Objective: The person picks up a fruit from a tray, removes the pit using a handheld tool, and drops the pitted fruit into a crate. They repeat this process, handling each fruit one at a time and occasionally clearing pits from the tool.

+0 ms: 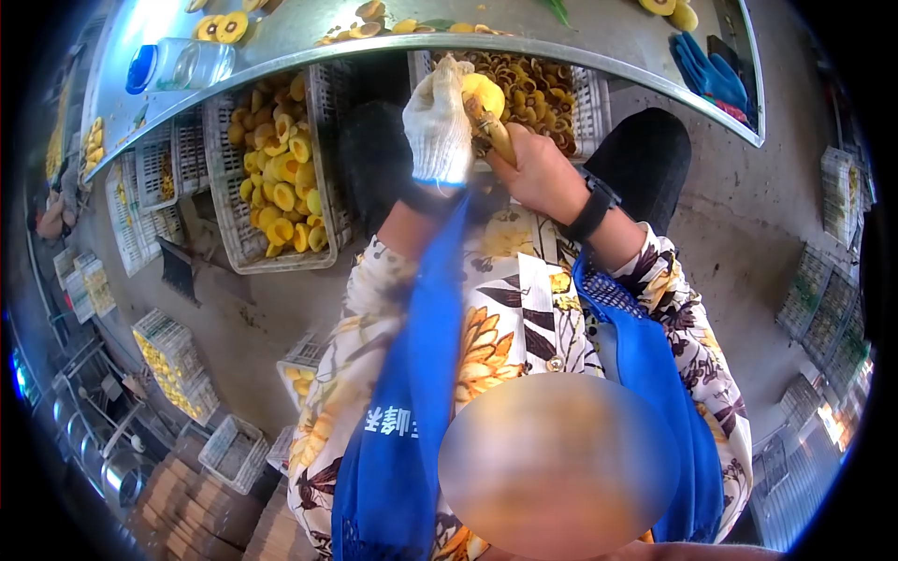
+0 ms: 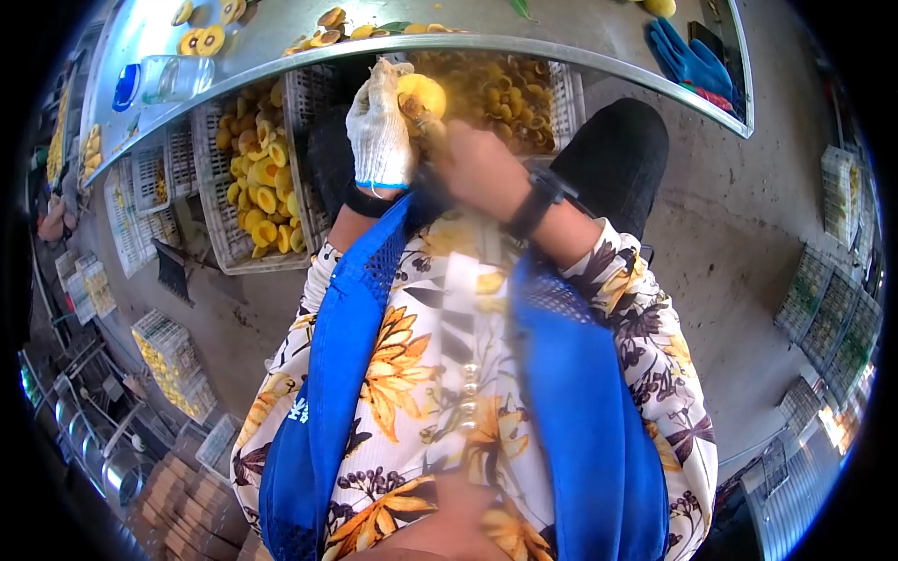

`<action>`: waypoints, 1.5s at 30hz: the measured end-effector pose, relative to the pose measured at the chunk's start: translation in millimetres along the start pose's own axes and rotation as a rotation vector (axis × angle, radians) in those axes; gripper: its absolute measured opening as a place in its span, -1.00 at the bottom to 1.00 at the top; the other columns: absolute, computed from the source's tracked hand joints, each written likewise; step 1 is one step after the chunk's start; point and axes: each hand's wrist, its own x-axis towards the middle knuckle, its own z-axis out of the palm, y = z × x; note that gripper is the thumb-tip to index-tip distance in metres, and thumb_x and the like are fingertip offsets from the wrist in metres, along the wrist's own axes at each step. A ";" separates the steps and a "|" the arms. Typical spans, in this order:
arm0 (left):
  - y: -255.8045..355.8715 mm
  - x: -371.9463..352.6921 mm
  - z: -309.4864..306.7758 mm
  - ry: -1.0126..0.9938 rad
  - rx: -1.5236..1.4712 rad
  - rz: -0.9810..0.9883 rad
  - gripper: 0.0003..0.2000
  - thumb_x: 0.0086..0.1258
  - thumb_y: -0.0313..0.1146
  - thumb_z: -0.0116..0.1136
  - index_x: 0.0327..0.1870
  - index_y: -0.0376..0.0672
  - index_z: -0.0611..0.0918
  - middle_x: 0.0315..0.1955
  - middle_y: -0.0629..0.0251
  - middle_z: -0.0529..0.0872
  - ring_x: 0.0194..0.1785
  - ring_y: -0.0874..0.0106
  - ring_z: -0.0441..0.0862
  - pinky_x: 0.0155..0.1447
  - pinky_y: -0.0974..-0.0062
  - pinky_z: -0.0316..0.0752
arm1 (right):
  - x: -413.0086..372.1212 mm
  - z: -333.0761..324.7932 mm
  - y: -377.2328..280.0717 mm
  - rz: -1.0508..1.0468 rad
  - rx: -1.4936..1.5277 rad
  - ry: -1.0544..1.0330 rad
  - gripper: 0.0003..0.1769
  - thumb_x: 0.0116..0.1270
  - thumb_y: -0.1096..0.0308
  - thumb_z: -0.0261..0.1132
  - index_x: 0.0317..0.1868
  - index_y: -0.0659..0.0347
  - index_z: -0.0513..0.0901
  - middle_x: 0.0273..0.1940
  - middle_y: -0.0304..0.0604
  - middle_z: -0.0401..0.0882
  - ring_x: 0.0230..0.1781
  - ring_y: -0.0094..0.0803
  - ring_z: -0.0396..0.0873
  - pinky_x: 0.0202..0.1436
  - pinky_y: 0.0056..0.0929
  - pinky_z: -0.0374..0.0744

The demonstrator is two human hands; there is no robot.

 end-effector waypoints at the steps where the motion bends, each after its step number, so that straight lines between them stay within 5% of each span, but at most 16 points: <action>1: -2.1 1.3 -1.0 0.006 0.007 0.015 -0.68 0.43 -0.13 0.04 -0.19 -0.26 0.61 -0.34 0.31 0.64 -0.35 0.59 0.53 -0.26 0.63 0.49 | 0.0 -0.7 1.6 0.021 0.076 -0.061 -0.75 0.26 0.29 0.19 -0.35 0.35 0.42 -0.54 0.07 0.53 -0.54 -0.08 0.54 -0.44 -0.23 0.48; 8: -2.6 4.0 -9.6 -0.061 -0.011 0.020 -0.74 0.41 -0.23 0.10 -0.13 -0.28 0.60 -0.36 0.32 0.65 -0.45 0.61 0.52 -0.37 0.65 0.47 | 4.2 -15.1 -13.3 0.538 0.997 -0.587 -0.78 0.38 0.29 0.10 -0.40 0.21 0.37 -0.67 -0.38 0.29 -0.85 -0.71 0.15 -0.83 -0.66 0.21; 13: 8.5 4.1 -4.2 -0.076 -0.036 0.192 -0.63 0.46 -0.03 -0.07 -0.21 -0.21 0.56 -0.33 0.28 0.62 -0.45 0.54 0.55 -0.40 0.59 0.46 | 4.9 -0.6 16.4 0.261 1.700 -0.867 -0.67 0.46 0.14 0.04 -0.42 0.16 0.36 -0.71 -0.40 0.23 -0.86 -0.72 0.14 -0.83 -0.71 0.13; 15: 50.7 -2.0 -16.1 0.134 -0.152 -0.328 -0.56 0.48 0.09 -0.24 -0.26 -0.12 0.54 -0.40 0.25 0.62 -0.49 0.48 0.56 -0.48 0.56 0.45 | 3.2 -4.3 20.0 0.109 1.878 -0.880 -0.72 0.44 0.11 0.07 -0.27 0.14 0.34 -0.59 -0.37 0.32 -0.83 -0.73 0.16 -0.83 -0.72 0.14; 16: 35.6 14.4 -60.0 -0.007 -0.272 -0.236 -0.54 0.48 0.11 -0.27 -0.22 -0.12 0.52 -0.47 0.22 0.61 -0.50 0.44 0.58 -0.55 0.59 0.44 | 3.7 -8.6 27.8 0.081 1.903 -0.850 -0.75 0.42 0.14 0.11 -0.23 0.13 0.33 -0.56 -0.36 0.31 -0.82 -0.73 0.16 -0.82 -0.71 0.14; 18: 65.5 17.5 -105.9 0.255 -0.237 -0.081 -0.56 0.46 0.07 -0.17 -0.20 -0.18 0.54 -0.46 0.23 0.63 -0.41 0.41 0.63 -0.48 0.64 0.51 | 5.6 -21.0 32.3 0.152 1.714 -0.684 -0.77 0.41 0.17 0.13 -0.25 0.13 0.34 -0.59 -0.36 0.31 -0.83 -0.72 0.16 -0.81 -0.69 0.16; 20: 73.2 30.1 -168.5 0.551 0.379 0.275 -0.71 0.32 -0.23 0.17 -0.06 -0.24 0.62 -0.22 0.18 0.69 -0.19 0.37 0.64 -0.22 0.54 0.58 | 12.9 -29.7 31.9 0.497 0.953 -0.532 -0.83 0.31 0.28 0.17 -0.33 0.19 0.42 -0.63 -0.21 0.41 -0.84 -0.51 0.28 -0.76 -0.52 0.30; 22: 100.5 38.8 -214.0 0.632 1.448 0.528 -0.63 0.15 -0.12 0.27 -0.15 -0.21 0.66 -0.16 0.12 0.66 -0.09 0.20 0.59 0.06 0.25 0.47 | 10.6 -2.0 74.8 0.155 -0.071 -0.193 -0.78 0.19 0.28 0.22 -0.33 0.29 0.48 -0.54 0.08 0.53 -0.68 -0.16 0.51 -0.54 -0.29 0.49; 25: 143.4 78.5 -196.4 0.531 1.617 0.808 -0.67 0.20 -0.13 0.19 -0.12 -0.16 0.64 -0.09 0.04 0.60 -0.02 0.13 0.55 0.08 0.24 0.45 | 3.2 12.3 86.5 0.109 -0.155 -0.086 -0.73 0.11 0.27 0.25 -0.28 0.32 0.52 -0.41 0.24 0.55 -0.39 0.07 0.57 -0.26 -0.17 0.52; 28: 173.6 155.5 -161.6 0.446 1.838 0.990 -0.64 0.25 -0.13 0.10 0.00 -0.11 0.57 0.02 0.00 0.49 0.05 0.05 0.49 0.10 0.22 0.44 | 6.6 10.4 50.9 0.088 0.011 -0.030 -0.73 0.10 0.26 0.29 -0.39 0.32 0.48 -0.46 0.19 0.53 -0.40 0.12 0.52 -0.32 -0.14 0.48; 32: 188.2 273.7 -147.8 0.419 2.341 0.565 -0.48 0.21 -0.12 0.13 0.25 0.16 0.38 0.13 0.02 0.43 0.14 -0.01 0.44 0.19 0.16 0.39 | 1.9 -7.8 39.8 0.090 -0.019 0.012 -0.73 0.14 0.28 0.29 -0.25 0.30 0.53 -0.51 0.13 0.52 -0.48 0.02 0.53 -0.38 -0.24 0.48; 36: 192.3 318.8 -156.9 0.030 2.360 -0.088 -0.39 0.25 -0.02 0.13 0.31 -0.01 0.32 0.22 -0.01 0.42 0.30 0.09 0.35 0.32 0.22 0.28 | -5.7 -11.9 40.5 0.262 0.085 0.059 -0.74 0.21 0.32 0.29 -0.17 0.31 0.53 -0.60 -0.14 0.53 -0.66 -0.47 0.53 -0.50 -0.48 0.49; 37: 189.8 324.4 -160.6 0.039 2.358 -0.087 -0.36 0.24 0.00 0.14 0.30 -0.11 0.32 0.19 -0.02 0.46 0.28 0.12 0.38 0.33 0.24 0.26 | -6.6 -15.7 32.8 0.326 0.124 0.041 -0.74 0.23 0.33 0.28 -0.13 0.30 0.53 -0.61 -0.23 0.53 -0.68 -0.58 0.50 -0.53 -0.53 0.49; 40: 178.6 307.4 -140.6 0.114 2.278 -0.047 -0.39 0.12 -0.14 0.23 0.24 -0.11 0.43 0.20 0.05 0.46 0.29 0.17 0.39 0.32 0.29 0.29 | -14.0 -22.0 40.4 0.330 0.083 0.059 -0.62 0.15 0.25 0.31 -0.07 0.29 0.56 -0.45 0.13 0.60 -0.48 -0.07 0.61 -0.34 -0.31 0.55; 42: 170.1 289.7 -133.8 0.081 2.083 0.163 -0.41 0.07 -0.14 0.23 0.19 -0.12 0.49 0.20 0.04 0.46 0.24 0.15 0.44 0.31 0.30 0.29 | -6.8 -19.8 45.1 0.270 0.029 0.151 -0.60 0.17 0.26 0.31 -0.02 0.27 0.53 -0.46 0.04 0.60 -0.46 -0.15 0.62 -0.33 -0.35 0.56; 45: 159.2 183.1 -86.7 -0.109 1.021 0.159 -0.51 0.23 -0.24 0.19 0.16 -0.28 0.48 0.03 0.06 0.59 0.01 0.33 0.60 0.03 0.49 0.54 | 7.1 -23.7 17.5 0.175 -0.027 0.297 -0.53 0.14 0.28 0.38 0.06 0.19 0.49 -0.36 -0.12 0.65 -0.36 -0.30 0.65 -0.24 -0.43 0.57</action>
